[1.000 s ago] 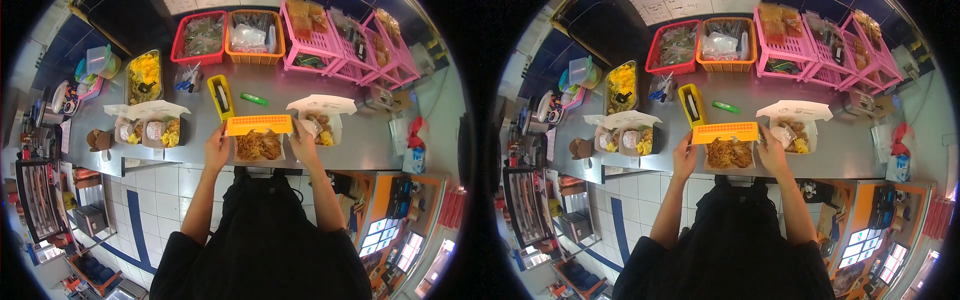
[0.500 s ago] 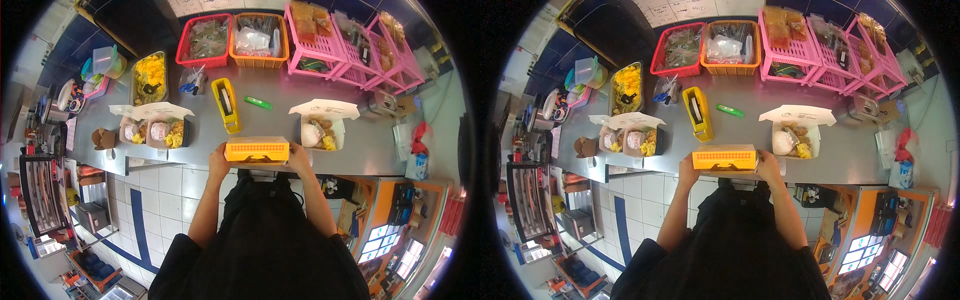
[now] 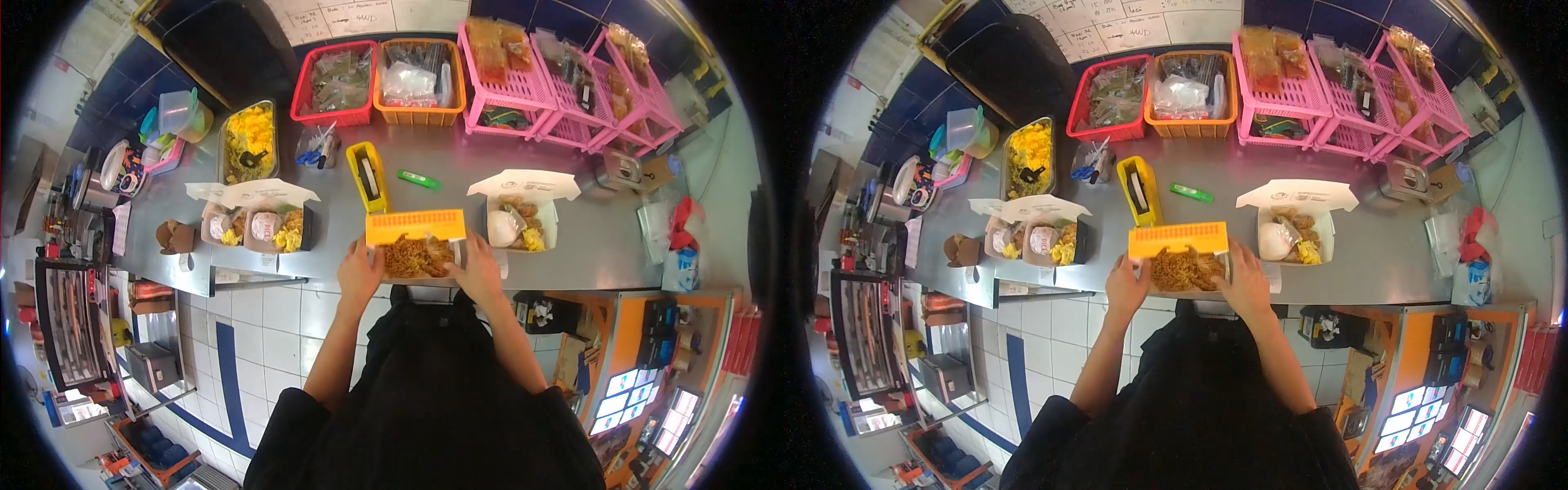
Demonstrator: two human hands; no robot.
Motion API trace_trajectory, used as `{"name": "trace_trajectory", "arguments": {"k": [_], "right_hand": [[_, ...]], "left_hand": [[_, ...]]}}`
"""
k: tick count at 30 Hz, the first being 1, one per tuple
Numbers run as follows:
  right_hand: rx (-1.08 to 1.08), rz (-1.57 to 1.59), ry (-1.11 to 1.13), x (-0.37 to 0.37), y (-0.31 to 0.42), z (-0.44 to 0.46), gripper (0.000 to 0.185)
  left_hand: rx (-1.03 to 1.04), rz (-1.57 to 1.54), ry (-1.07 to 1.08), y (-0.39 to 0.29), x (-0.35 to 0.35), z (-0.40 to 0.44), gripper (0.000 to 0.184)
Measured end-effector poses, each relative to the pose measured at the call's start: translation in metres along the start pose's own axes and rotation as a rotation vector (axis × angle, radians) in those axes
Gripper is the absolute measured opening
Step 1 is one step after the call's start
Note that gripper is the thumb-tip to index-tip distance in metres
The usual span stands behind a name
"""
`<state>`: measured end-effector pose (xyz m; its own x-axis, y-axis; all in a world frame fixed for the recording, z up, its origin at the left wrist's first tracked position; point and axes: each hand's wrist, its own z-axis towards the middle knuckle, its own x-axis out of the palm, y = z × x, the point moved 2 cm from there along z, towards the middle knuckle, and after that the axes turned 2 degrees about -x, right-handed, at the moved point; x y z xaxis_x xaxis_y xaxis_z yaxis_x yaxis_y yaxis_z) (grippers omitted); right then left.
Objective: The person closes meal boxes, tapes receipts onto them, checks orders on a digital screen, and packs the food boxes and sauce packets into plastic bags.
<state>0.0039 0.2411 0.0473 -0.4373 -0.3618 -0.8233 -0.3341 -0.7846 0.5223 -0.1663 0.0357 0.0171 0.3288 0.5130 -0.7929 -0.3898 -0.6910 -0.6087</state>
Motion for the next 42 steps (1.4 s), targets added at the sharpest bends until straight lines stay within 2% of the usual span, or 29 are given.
{"name": "trace_trajectory", "arguments": {"k": [1,2,3,5,7,9,11,13,15,17,19,21,22,24,25,26,27,28,29,30,31,32,33,34,36,37,39,40,42], "right_hand": [[0.0,0.003,0.008,-0.002,0.011,0.001,0.07],[0.022,0.003,0.037,-0.004,0.018,0.005,0.077],[0.047,0.001,0.064,-0.004,0.019,0.008,0.085],[0.064,0.045,-0.014,-0.004,0.014,0.025,0.084],[0.089,0.095,-0.075,-0.01,0.016,0.039,0.083],[0.16,0.039,0.094,-0.022,0.02,0.053,0.083],[0.161,0.033,0.151,-0.016,0.008,0.059,0.078],[0.158,0.026,0.207,-0.021,-0.007,0.059,0.073],[0.049,0.137,0.326,-0.03,-0.023,0.055,0.064],[-0.036,0.149,0.322,-0.034,-0.029,0.045,0.06],[-0.114,0.16,0.31,-0.028,-0.033,0.03,0.057],[-0.31,0.013,0.252,-0.012,-0.037,0.008,0.058],[-0.303,0.014,0.258,-0.009,-0.037,-0.003,0.058],[-0.314,-0.121,0.38,0.0,-0.033,-0.021,0.06],[-0.316,-0.12,0.383,0.004,-0.03,-0.03,0.06],[-0.232,-0.029,0.357,0.009,-0.028,-0.037,0.06],[-0.146,0.064,0.338,0.015,-0.028,-0.041,0.061],[-0.149,0.065,0.344,0.022,-0.03,-0.041,0.061],[-0.098,0.271,0.343,0.028,-0.033,-0.042,0.056],[-0.042,0.476,0.338,0.032,-0.034,-0.045,0.054],[-0.037,0.477,0.341,0.031,-0.023,-0.039,0.054],[0.307,0.503,0.324,0.036,-0.017,-0.031,0.056],[0.651,0.52,0.299,0.038,-0.013,-0.028,0.063],[0.652,0.521,0.297,0.044,-0.015,-0.03,0.063],[0.688,0.48,0.151,0.066,-0.022,-0.035,0.081],[0.679,0.487,0.148,0.073,-0.022,-0.041,0.081],[0.553,0.348,0.012,0.078,-0.021,-0.067,0.083],[0.619,0.494,0.006,0.089,-0.03,-0.084,0.086],[0.782,0.514,-0.007,0.088,-0.023,-0.105,0.079]], "left_hand": [[0.083,0.028,-0.101,-0.01,-0.003,0.001,0.043],[0.167,0.054,-0.201,-0.017,-0.008,0.002,0.046],[0.163,0.054,-0.199,-0.019,-0.011,0.002,0.046],[0.062,0.032,-0.133,-0.022,-0.019,0.016,0.048],[0.104,-0.063,-0.138,-0.033,-0.034,0.022,0.049],[0.147,-0.16,-0.139,-0.034,-0.04,0.029,0.05],[0.25,-0.187,-0.122,-0.031,-0.042,0.035,0.052],[0.243,-0.253,-0.079,-0.019,-0.049,0.038,0.051],[0.232,-0.324,-0.043,-0.006,-0.05,0.037,0.051],[0.36,-0.216,-0.046,0.008,-0.042,0.023,0.051],[0.374,-0.158,-0.053,0.019,-0.032,0.004,0.05],[0.422,-0.021,-0.064,0.034,-0.022,-0.011,0.052],[0.419,-0.022,-0.056,0.038,-0.023,-0.016,0.052],[0.604,0.203,0.017,0.042,-0.024,-0.025,0.053],[0.632,0.237,0.061,0.038,-0.029,-0.028,0.054],[0.634,0.238,0.056,0.038,-0.026,-0.028,0.054],[0.53,0.105,0.086,0.04,-0.023,-0.033,0.054],[0.424,-0.028,0.114,0.041,-0.017,-0.036,0.054],[0.267,-0.272,0.188,0.042,-0.008,-0.036,0.044],[0.261,-0.272,0.193,0.029,-0.004,-0.038,0.044],[0.1,-0.275,0.145,0.013,-0.002,-0.038,0.04],[-0.059,-0.277,0.098,0.002,0.002,-0.039,0.037],[-0.132,-0.247,0.074,0.001,0.008,-0.041,0.038],[-0.131,-0.246,0.075,0.001,0.013,-0.041,0.038],[-0.091,-0.249,0.065,0.006,0.018,-0.04,0.038],[-0.087,-0.245,0.055,0.012,0.019,-0.04,0.038],[-0.044,-0.379,0.092,0.022,0.021,-0.038,0.036],[-0.045,-0.378,0.078,0.022,0.02,-0.033,0.036],[-0.033,-0.448,0.169,0.022,0.022,-0.031,0.037]]}}
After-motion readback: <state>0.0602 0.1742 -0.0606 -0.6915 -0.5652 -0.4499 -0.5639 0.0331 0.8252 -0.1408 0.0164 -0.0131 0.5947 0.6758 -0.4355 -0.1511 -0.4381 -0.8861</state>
